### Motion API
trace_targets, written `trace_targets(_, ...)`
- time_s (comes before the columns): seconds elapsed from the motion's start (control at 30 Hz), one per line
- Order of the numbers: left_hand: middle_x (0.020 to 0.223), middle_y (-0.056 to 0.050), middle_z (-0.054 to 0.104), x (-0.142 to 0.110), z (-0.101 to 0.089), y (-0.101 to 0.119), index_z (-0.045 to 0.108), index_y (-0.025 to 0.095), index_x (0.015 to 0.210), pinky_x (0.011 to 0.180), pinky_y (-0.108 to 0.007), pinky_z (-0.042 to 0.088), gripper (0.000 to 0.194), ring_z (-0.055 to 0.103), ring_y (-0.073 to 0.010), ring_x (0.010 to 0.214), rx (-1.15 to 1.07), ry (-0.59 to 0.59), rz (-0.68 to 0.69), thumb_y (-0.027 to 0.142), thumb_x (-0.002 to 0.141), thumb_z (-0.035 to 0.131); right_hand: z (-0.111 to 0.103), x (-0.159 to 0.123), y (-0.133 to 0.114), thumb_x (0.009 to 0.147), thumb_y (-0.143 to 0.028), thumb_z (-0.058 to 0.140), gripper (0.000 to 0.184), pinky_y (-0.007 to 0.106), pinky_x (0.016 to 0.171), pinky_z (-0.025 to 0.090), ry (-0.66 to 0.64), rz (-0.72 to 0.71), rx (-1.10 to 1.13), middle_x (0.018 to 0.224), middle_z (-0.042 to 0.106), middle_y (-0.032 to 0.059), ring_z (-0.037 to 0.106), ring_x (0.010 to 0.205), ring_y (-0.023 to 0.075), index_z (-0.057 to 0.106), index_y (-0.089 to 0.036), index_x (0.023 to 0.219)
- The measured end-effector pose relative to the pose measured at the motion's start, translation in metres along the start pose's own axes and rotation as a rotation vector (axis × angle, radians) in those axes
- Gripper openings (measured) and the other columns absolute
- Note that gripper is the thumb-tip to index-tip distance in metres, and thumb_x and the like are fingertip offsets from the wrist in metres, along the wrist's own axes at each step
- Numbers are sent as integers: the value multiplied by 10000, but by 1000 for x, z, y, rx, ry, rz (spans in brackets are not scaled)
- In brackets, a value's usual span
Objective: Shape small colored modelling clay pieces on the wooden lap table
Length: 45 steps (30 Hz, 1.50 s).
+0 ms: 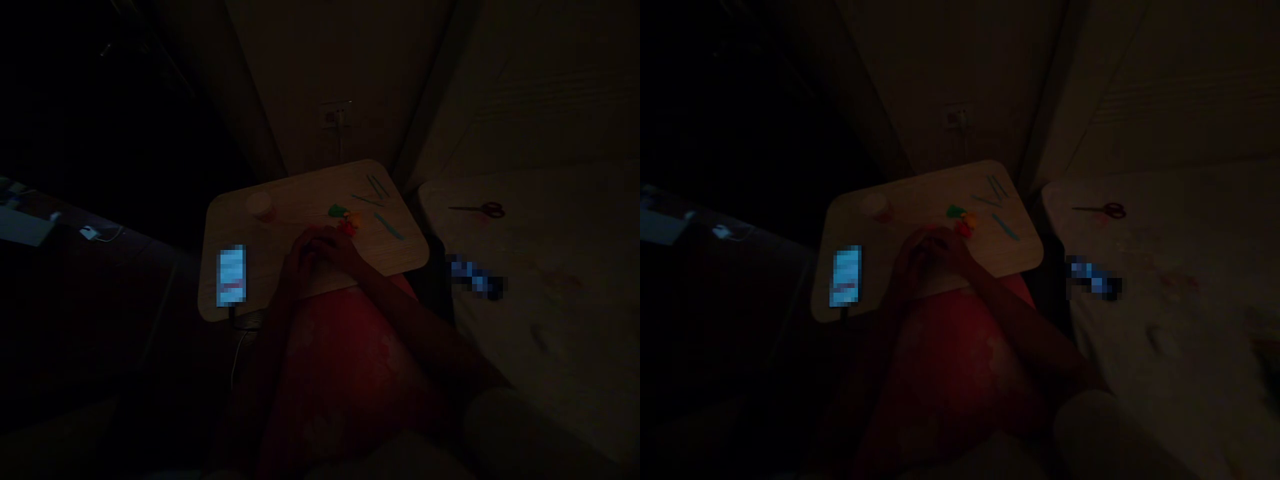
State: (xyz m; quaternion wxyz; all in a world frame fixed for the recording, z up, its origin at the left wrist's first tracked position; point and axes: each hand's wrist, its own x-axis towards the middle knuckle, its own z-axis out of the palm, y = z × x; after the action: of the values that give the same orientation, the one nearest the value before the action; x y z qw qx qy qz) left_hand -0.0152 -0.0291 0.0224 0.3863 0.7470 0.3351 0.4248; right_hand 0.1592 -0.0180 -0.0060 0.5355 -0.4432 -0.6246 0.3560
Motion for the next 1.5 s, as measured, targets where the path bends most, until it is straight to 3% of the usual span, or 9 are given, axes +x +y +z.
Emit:
trace_targets(0.07,1581,-132,559,0,-1,-1,507,265,1557,1229,-454,442,612,556,-290,1450,-42,20,-2,540,1016,583,-3,0,0,950,-538,626,379,359,906,522,30,46,14,1026,731,84,643,937,202,757,-189,1012)
trace_targets(0.2,1432,-128,679,0,-4,-3,634,249,1438,1100,-435,545,552,678,-295,1271,-51,65,-48,570,989,612,-6,1,-2,989,-567,530,439,365,893,518,34,65,18,955,710,84,625,894,202,712,-172,931)
trace_targets(0.5,1264,-120,667,1,-5,-14,646,262,1434,1069,-467,522,550,642,-276,1153,121,-22,27,533,957,675,-4,-1,-2,1034,-609,415,541,374,920,521,-81,64,-33,1034,751,111,679,950,232,741,-178,1055)
trace_targets(0.63,1230,-125,631,0,-3,-18,662,242,1405,1057,-481,526,561,628,-279,1140,177,12,69,545,935,701,-3,-2,-1,1046,-623,380,594,397,967,518,-134,65,-35,1105,770,130,704,1018,252,760,-171,1120)
trace_targets(0.83,1326,-121,696,2,-3,-11,700,245,1329,1118,-493,494,400,641,-281,1237,147,41,94,466,1006,614,-4,-4,-7,958,-633,596,520,351,909,513,-210,43,-118,1108,781,83,698,978,229,758,-196,1189)
trace_targets(0.9,1300,-115,726,2,-4,-6,725,235,1284,1101,-477,512,377,669,-274,1210,139,44,66,457,992,637,-5,-4,-8,937,-629,631,522,344,889,508,-230,35,-135,1099,780,85,699,967,228,757,-193,1194)
trace_targets(1.07,1143,-94,790,2,-4,0,790,208,1116,995,-417,577,301,727,-253,1053,129,120,-78,433,932,708,-6,-4,-10,1021,-594,498,492,347,935,494,-256,10,-109,1090,776,88,703,1023,229,779,-200,1109)
trace_targets(1.37,904,-60,801,1,-7,-8,805,185,886,830,-350,599,235,734,-218,847,47,189,-196,408,893,731,-6,-6,-17,915,-661,657,501,283,721,397,-326,45,-301,828,683,35,597,769,170,762,-171,919)
trace_targets(1.5,910,-62,794,1,-7,-8,795,184,905,849,-355,599,283,734,-222,868,19,222,-201,456,911,718,-6,-6,-15,966,-622,590,476,284,772,442,-340,39,-166,881,723,37,628,819,176,769,-182,986)
